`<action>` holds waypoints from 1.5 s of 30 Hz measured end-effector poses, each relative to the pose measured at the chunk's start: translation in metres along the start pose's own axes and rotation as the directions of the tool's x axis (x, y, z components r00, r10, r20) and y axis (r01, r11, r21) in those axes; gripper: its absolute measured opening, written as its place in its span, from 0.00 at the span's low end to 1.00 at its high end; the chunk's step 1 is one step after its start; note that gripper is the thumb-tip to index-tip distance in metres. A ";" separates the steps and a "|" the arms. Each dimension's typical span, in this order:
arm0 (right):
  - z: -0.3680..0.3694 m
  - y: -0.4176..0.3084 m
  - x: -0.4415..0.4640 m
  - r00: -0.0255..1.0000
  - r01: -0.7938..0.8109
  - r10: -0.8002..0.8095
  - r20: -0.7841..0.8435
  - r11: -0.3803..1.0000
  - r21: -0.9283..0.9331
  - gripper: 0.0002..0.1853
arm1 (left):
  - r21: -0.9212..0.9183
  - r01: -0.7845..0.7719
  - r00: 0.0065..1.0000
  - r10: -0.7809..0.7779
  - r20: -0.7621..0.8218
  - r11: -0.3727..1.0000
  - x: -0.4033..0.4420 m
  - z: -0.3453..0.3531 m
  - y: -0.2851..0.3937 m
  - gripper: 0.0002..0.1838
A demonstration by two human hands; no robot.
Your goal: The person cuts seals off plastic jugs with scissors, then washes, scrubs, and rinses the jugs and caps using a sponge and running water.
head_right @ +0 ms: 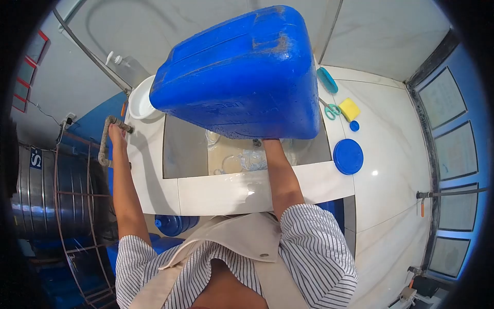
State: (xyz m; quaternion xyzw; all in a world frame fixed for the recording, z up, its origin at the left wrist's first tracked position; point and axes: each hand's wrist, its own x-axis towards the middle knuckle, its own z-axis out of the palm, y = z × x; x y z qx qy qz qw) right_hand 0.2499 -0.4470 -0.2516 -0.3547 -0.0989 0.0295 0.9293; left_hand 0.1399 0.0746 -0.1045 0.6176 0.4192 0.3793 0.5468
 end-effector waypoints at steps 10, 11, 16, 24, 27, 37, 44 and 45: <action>-0.016 0.008 0.006 0.978 0.023 -0.204 -0.031 0.256 -0.967 0.22 | 0.735 -0.638 0.725 0.503 0.471 0.231 -0.079 -0.005 -0.058 0.27; -0.011 0.005 0.007 0.973 0.026 -0.223 -0.051 0.330 -0.944 0.21 | 0.720 -0.655 0.710 0.513 0.482 0.230 -0.052 -0.005 -0.071 0.27; 0.013 -0.033 0.018 0.971 0.012 -0.190 -0.147 0.650 -0.760 0.19 | -0.088 -0.070 0.923 0.098 0.371 0.994 -0.077 0.019 0.050 0.38; 0.042 -0.060 -0.005 0.985 -0.071 0.016 -0.172 0.945 -0.319 0.16 | -0.617 0.353 0.705 0.234 0.670 0.704 -0.213 0.099 0.020 0.32; 0.002 -0.113 -0.006 0.979 -0.035 -0.019 -0.205 0.966 -0.256 0.15 | -0.635 0.385 0.689 0.249 0.680 0.670 -0.211 0.075 0.004 0.28; 0.029 -0.173 -0.056 0.797 -0.062 -0.599 -0.082 0.055 -0.997 0.13 | -0.531 -0.603 0.537 0.795 0.281 0.595 -0.307 0.073 0.207 0.20; 0.034 -0.135 -0.083 0.909 -0.159 -0.417 0.007 -0.361 -0.919 0.22 | -0.649 -0.715 -0.562 0.340 0.754 0.259 -0.535 0.255 0.170 0.18; 0.015 -0.117 -0.081 0.929 -0.135 -0.367 0.045 -0.450 -0.883 0.27 | -0.687 -0.708 -0.619 0.325 0.715 0.163 -0.561 0.285 0.138 0.20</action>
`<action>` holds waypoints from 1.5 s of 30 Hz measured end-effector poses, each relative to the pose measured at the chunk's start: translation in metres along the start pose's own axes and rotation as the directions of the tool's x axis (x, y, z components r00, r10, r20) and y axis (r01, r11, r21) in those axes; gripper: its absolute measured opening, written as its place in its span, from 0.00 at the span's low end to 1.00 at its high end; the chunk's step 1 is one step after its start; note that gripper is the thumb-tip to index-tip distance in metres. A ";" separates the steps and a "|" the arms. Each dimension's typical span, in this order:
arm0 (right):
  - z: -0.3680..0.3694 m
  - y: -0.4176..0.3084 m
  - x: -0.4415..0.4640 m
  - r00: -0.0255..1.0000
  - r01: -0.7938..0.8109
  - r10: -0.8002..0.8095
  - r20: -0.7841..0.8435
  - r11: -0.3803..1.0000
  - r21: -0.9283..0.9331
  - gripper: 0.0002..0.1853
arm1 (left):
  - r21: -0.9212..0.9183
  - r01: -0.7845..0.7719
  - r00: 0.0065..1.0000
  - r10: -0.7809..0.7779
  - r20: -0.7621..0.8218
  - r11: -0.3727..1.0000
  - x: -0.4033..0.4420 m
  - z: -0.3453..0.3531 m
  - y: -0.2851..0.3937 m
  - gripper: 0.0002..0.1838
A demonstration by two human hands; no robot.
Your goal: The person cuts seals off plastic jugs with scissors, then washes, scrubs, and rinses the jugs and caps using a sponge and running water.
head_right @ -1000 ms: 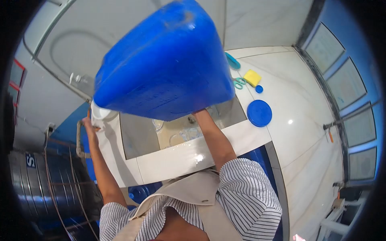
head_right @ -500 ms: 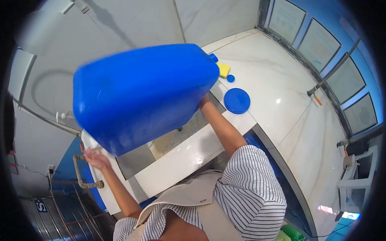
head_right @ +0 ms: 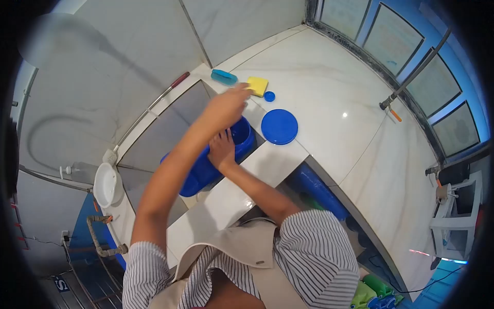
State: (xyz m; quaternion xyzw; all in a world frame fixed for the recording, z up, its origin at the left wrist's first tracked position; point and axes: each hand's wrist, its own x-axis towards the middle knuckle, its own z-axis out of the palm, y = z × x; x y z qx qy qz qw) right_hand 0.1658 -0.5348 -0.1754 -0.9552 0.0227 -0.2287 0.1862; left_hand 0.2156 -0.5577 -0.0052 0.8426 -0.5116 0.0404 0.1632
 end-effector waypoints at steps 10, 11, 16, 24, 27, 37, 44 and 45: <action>-0.033 0.027 -0.031 0.981 0.194 -0.191 -0.047 0.903 0.383 0.28 | 0.158 0.016 0.953 -0.063 0.296 0.987 0.113 0.158 -0.026 0.24; -0.039 0.028 -0.029 0.979 0.184 -0.203 0.005 0.896 0.404 0.30 | 0.179 -0.028 0.952 -0.029 0.306 0.984 0.111 0.158 -0.030 0.23; -0.065 0.032 -0.027 0.963 0.179 -0.237 0.126 0.916 0.360 0.37 | -0.597 0.432 0.888 -0.432 0.154 0.675 0.077 0.096 -0.087 0.19; -0.160 0.147 -0.020 0.821 -0.194 0.327 0.469 0.931 -0.310 0.51 | -0.939 0.106 0.276 -0.898 0.343 -0.326 -0.101 0.003 -0.272 0.07; -0.141 0.187 -0.027 0.864 -0.159 0.145 0.482 0.987 -0.011 0.50 | -0.924 -0.045 0.213 -0.908 0.362 -0.379 -0.110 0.008 -0.279 0.05; -0.109 0.203 -0.016 0.987 -0.105 0.128 0.092 0.969 -0.223 0.41 | -0.589 0.787 0.406 -0.874 0.268 0.185 -0.198 -0.007 -0.199 0.07; -0.133 0.110 0.077 0.837 -0.506 0.300 0.457 0.111 0.855 0.37 | -0.577 0.641 0.663 -0.744 0.085 0.505 -0.320 0.005 -0.079 0.17; -0.130 0.080 0.092 0.832 -0.508 0.092 0.547 -0.269 0.818 0.38 | -0.579 0.647 0.655 -0.751 0.089 0.496 -0.319 0.006 -0.060 0.17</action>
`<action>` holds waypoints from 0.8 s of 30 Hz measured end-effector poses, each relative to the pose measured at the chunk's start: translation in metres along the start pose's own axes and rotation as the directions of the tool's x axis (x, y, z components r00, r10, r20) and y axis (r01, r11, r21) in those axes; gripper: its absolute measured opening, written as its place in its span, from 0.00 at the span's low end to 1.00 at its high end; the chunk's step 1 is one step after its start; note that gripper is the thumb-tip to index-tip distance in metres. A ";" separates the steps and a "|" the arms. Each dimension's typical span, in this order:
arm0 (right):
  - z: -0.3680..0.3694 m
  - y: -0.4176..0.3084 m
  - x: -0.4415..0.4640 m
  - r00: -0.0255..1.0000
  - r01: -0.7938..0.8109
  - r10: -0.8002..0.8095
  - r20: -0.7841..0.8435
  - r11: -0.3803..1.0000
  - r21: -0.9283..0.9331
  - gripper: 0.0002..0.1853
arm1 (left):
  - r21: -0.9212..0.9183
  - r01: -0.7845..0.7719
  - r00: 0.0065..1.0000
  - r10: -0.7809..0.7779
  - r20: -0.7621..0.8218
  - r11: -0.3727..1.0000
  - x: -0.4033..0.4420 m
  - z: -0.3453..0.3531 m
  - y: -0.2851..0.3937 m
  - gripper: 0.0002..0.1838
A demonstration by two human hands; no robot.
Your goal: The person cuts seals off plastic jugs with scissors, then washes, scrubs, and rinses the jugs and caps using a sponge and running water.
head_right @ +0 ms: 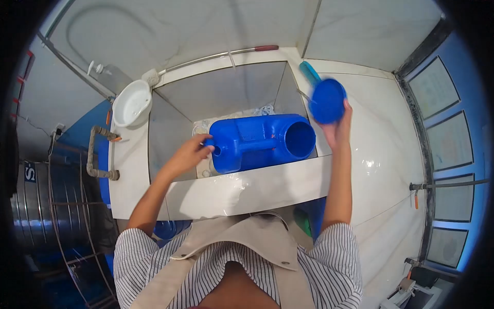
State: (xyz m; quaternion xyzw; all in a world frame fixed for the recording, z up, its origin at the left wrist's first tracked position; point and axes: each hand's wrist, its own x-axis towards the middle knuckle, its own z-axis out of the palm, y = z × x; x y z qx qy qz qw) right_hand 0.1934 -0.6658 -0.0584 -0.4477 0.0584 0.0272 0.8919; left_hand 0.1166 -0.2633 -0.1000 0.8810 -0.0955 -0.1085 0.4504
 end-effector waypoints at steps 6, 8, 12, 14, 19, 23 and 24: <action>0.106 0.098 0.102 0.965 -0.212 0.149 0.215 0.927 0.309 0.32 | 0.312 0.026 0.948 0.076 -0.310 0.950 -0.013 0.046 0.048 0.23; 0.112 0.139 0.146 0.972 -0.216 0.207 0.114 0.974 0.069 0.28 | 0.360 0.354 0.920 -0.254 -0.297 0.863 -0.007 0.043 0.057 0.26; 0.149 0.175 0.161 0.994 -0.013 -0.043 -0.100 0.862 -0.506 0.23 | 0.330 0.467 0.873 -0.369 -0.318 0.820 0.005 0.044 0.042 0.34; 0.155 0.186 0.168 0.969 0.125 -0.243 -0.044 0.636 -0.762 0.16 | 0.266 0.481 0.854 -0.378 -0.357 0.836 0.003 0.044 0.040 0.37; 0.162 0.186 0.189 0.990 0.141 -0.093 0.108 0.516 -0.845 0.12 | 0.443 0.279 0.944 -0.159 -0.289 0.852 -0.002 0.046 0.036 0.36; 0.147 0.191 0.193 0.866 0.497 -0.119 0.485 0.094 -0.863 0.12 | 0.419 0.380 0.918 -0.279 -0.283 0.825 0.002 0.048 0.046 0.35; 0.144 0.191 0.185 0.543 0.691 -0.422 0.726 -0.267 -0.672 0.11 | 0.420 0.374 0.920 -0.274 -0.280 0.827 0.006 0.044 0.042 0.35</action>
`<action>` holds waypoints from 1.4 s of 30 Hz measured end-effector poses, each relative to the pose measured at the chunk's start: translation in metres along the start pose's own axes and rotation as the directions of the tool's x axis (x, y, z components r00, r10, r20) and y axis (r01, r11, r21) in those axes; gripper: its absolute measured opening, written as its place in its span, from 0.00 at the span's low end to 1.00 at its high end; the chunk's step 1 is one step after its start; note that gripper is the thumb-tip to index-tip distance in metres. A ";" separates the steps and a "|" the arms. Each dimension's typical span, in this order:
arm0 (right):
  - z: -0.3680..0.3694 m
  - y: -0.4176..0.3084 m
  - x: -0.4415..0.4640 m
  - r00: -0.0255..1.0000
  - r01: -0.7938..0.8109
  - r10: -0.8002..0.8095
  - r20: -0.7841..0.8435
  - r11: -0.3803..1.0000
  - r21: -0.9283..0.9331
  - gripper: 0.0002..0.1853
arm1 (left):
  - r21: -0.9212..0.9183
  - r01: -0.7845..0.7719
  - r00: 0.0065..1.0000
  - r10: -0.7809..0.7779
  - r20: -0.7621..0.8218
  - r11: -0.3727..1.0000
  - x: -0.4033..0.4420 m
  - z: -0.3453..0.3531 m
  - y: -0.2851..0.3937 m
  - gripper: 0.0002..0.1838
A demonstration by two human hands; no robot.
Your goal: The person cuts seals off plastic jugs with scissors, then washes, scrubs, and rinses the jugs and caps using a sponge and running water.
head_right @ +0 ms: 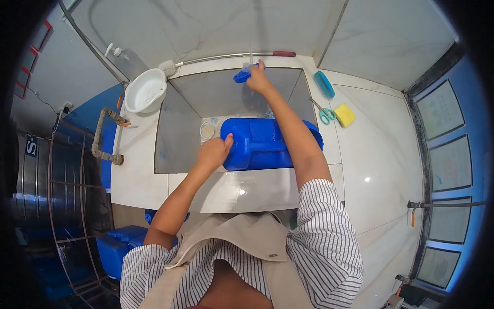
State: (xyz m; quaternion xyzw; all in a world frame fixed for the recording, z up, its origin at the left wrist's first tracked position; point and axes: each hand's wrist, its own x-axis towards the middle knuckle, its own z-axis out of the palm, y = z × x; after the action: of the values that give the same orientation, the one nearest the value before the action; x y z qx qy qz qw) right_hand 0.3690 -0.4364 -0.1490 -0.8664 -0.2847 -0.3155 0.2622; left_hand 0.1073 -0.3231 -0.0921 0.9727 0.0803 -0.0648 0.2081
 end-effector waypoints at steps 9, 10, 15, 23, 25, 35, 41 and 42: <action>-0.046 -0.011 -0.013 0.857 0.446 -0.330 0.396 0.860 -0.249 0.08 | -0.198 -0.080 0.995 0.091 0.047 0.977 -0.010 -0.003 -0.004 0.32; -0.043 -0.010 -0.016 0.859 0.441 -0.326 0.395 0.862 -0.250 0.08 | -0.190 -0.101 0.991 0.116 0.073 0.977 -0.010 -0.007 -0.005 0.30; -0.031 -0.010 -0.033 0.831 0.471 -0.399 0.387 0.875 -0.109 0.14 | -0.177 -0.188 0.977 0.203 0.070 0.966 -0.009 -0.005 -0.009 0.27; -0.029 -0.009 -0.035 0.920 0.349 -0.344 0.187 0.937 0.006 0.15 | -0.334 0.006 0.999 -0.022 -0.042 0.943 -0.017 0.000 0.009 0.26; -0.026 -0.006 -0.035 0.959 0.244 -0.243 0.146 0.970 0.009 0.14 | -0.355 -0.045 0.998 0.029 -0.052 0.934 -0.018 0.003 0.002 0.26; -0.040 -0.018 -0.025 0.942 0.306 -0.313 0.119 0.949 0.072 0.10 | -0.368 -0.021 0.999 0.032 0.024 0.930 -0.015 0.005 -0.002 0.28; -0.038 -0.016 -0.025 0.948 0.276 -0.290 0.134 0.955 0.109 0.15 | -0.284 -0.272 0.962 0.268 -0.052 0.919 -0.018 0.008 -0.007 0.23; -0.038 -0.018 -0.025 0.914 0.342 -0.359 0.190 0.932 0.117 0.14 | -0.280 -0.270 0.963 0.266 -0.052 0.921 -0.019 0.008 -0.009 0.23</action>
State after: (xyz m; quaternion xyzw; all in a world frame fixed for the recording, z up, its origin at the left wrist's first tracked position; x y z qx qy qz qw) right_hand 0.3263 -0.4559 -0.1365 -0.8181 -0.4740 -0.2529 0.2052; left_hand 0.0860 -0.3215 -0.1000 0.9348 -0.0436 -0.0173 0.3521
